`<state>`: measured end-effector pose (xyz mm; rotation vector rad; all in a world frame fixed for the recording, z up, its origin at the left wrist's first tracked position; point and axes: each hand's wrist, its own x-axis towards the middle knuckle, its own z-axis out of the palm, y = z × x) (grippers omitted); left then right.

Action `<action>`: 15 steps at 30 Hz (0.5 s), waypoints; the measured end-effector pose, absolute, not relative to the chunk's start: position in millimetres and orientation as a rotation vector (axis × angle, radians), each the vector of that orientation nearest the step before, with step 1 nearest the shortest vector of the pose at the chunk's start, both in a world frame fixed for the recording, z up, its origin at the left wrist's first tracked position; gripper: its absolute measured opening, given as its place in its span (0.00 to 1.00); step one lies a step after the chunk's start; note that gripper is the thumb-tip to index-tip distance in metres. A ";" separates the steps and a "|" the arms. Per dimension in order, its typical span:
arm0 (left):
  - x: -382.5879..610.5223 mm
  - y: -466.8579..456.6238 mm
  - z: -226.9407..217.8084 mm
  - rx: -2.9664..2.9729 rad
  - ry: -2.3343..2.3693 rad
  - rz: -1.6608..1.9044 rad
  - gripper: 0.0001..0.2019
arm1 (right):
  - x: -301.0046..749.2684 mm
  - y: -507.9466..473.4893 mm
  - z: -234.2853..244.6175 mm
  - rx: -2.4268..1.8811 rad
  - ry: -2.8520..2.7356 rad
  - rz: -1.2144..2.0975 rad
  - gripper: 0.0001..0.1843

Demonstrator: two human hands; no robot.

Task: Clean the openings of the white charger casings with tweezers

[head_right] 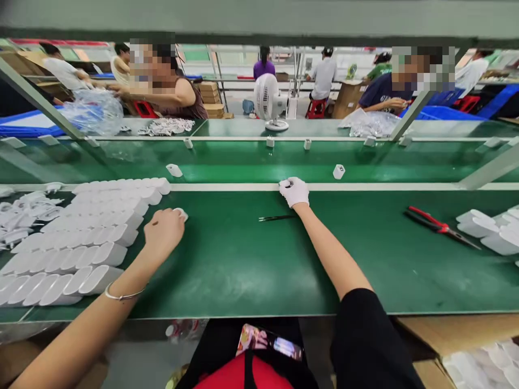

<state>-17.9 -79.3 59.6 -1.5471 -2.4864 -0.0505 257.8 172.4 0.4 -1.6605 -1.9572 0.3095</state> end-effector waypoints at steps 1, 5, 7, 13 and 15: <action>-6.5 -74.3 57.9 -1.632 -2.433 -0.065 0.13 | 265.9 163.2 -2.4 -1.644 -1.959 0.318 0.22; 35.7 -49.5 51.6 -1.874 -2.243 -0.181 0.11 | 299.9 131.7 -5.5 -1.657 -1.940 0.322 0.20; 48.0 -37.9 47.5 -1.932 -2.192 -0.249 0.10 | 310.5 123.5 -3.5 -1.695 -1.923 0.309 0.19; 46.8 -21.0 20.9 -2.130 -2.108 -0.996 0.05 | 311.2 123.5 -0.3 -1.762 -1.868 0.287 0.24; 40.7 -19.5 11.1 -2.217 -2.161 -1.274 0.10 | 310.9 126.2 0.3 -1.766 -1.812 0.312 0.22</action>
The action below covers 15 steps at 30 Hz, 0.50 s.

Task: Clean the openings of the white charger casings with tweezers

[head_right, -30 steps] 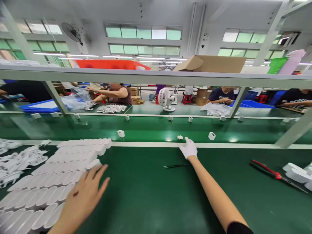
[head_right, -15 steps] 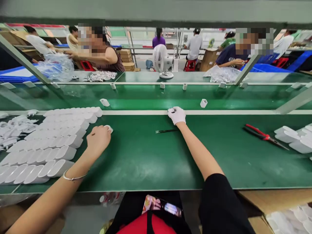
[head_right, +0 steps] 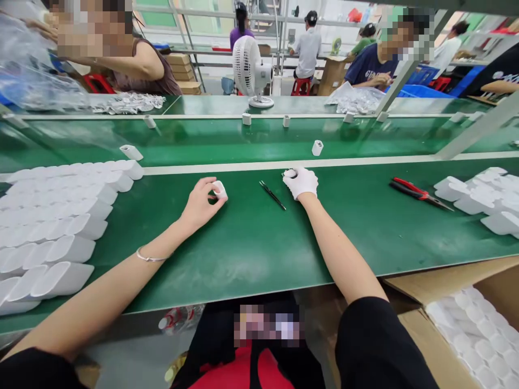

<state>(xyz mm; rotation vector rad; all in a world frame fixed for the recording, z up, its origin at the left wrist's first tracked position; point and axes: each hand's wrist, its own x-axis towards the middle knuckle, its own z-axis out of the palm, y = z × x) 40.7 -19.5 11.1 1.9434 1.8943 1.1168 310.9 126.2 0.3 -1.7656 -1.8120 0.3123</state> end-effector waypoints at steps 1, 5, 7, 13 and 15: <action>37.8 -19.0 7.2 1.876 1.838 1.151 0.17 | 311.3 126.8 1.5 -1.757 -1.782 0.329 0.21; 29.2 -16.9 -0.4 1.822 1.785 1.179 0.27 | 308.0 118.1 12.6 -1.614 -1.672 0.406 0.21; 27.1 -16.3 -0.1 1.845 1.748 1.181 0.23 | 299.7 102.7 20.3 -1.469 -1.667 0.460 0.23; 32.9 -24.1 8.7 1.998 1.542 1.192 0.25 | 260.3 31.8 29.9 -0.708 -1.951 0.624 0.18; 36.3 -27.5 10.3 2.033 1.470 1.176 0.26 | 250.3 21.1 24.3 -0.583 -2.047 0.498 0.18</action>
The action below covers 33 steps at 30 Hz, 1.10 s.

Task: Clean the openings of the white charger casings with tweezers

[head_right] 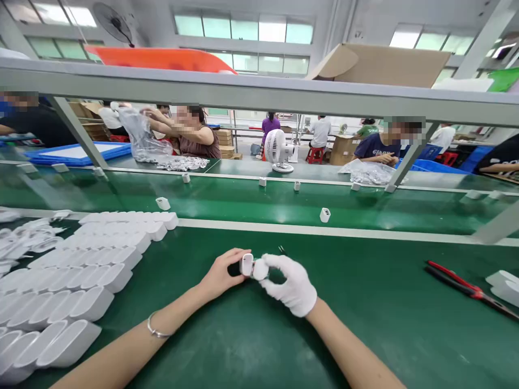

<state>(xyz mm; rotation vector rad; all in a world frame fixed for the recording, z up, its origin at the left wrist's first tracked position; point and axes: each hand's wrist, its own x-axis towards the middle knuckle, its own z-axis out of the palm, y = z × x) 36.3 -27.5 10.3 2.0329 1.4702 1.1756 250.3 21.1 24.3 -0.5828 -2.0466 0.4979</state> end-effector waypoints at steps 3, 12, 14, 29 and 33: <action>39.5 -30.5 9.0 2.092 1.383 1.158 0.29 | 242.9 22.2 13.1 -0.429 -2.097 0.377 0.18; 39.6 -29.2 4.5 2.143 1.403 1.122 0.33 | 243.6 28.4 4.0 -0.397 -2.233 0.279 0.19; 39.8 -29.5 5.6 2.139 1.409 1.097 0.33 | 244.0 28.9 1.4 -0.382 -2.245 0.244 0.21; 53.3 -39.5 18.5 2.096 1.273 1.190 0.24 | 238.0 17.0 1.3 -0.721 -2.009 1.133 0.27; 55.3 -41.4 19.8 1.981 1.292 1.123 0.26 | 237.1 18.5 3.6 -0.729 -2.029 1.091 0.24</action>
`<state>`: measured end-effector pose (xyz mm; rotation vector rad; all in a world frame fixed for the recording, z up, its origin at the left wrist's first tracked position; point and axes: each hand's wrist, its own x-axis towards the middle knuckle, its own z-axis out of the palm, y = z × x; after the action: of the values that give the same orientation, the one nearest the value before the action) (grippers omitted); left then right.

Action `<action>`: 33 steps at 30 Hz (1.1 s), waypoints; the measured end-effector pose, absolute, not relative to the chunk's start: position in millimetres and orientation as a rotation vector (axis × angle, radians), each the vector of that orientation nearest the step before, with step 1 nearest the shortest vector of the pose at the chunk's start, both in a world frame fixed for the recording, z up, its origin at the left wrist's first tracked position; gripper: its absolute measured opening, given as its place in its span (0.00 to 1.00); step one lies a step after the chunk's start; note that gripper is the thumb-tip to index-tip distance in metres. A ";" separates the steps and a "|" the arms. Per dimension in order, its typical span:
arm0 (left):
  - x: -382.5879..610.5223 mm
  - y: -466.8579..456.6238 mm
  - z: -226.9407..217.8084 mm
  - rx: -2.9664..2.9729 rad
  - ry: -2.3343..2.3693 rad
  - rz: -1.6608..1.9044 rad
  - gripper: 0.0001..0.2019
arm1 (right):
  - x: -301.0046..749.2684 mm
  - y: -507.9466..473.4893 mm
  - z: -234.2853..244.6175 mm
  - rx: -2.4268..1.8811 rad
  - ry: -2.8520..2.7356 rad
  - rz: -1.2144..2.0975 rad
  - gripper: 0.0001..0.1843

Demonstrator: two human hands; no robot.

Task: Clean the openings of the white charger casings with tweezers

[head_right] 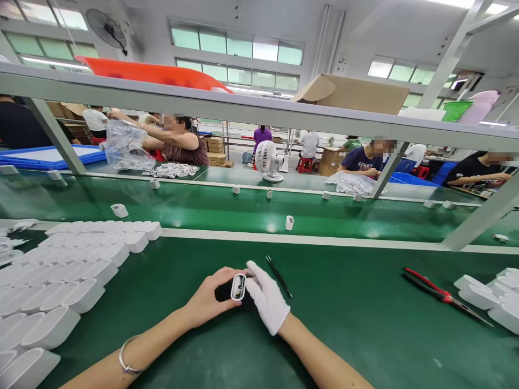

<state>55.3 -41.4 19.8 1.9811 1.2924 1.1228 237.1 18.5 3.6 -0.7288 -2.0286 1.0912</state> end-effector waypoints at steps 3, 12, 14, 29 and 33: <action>53.8 -40.3 16.4 1.942 1.305 1.015 0.28 | 246.3 24.5 16.9 -1.001 -2.128 0.578 0.23; 51.7 -40.6 14.8 1.934 1.326 0.853 0.24 | 280.3 54.1 31.2 -1.530 -2.343 0.433 0.10; 51.7 -39.8 15.9 1.944 1.292 0.853 0.23 | 277.3 46.5 35.8 -1.300 -2.401 0.654 0.09; 52.0 -35.8 10.7 1.976 1.199 0.899 0.28 | 278.6 16.8 62.7 -0.879 -2.772 0.427 0.15; 55.2 -37.4 11.1 2.012 1.214 0.904 0.27 | 271.5 5.3 71.7 -0.969 -2.811 0.178 0.15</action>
<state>55.2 -37.4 11.1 2.0123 1.2141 0.9035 271.5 5.3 71.7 -0.9690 -2.8114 0.1784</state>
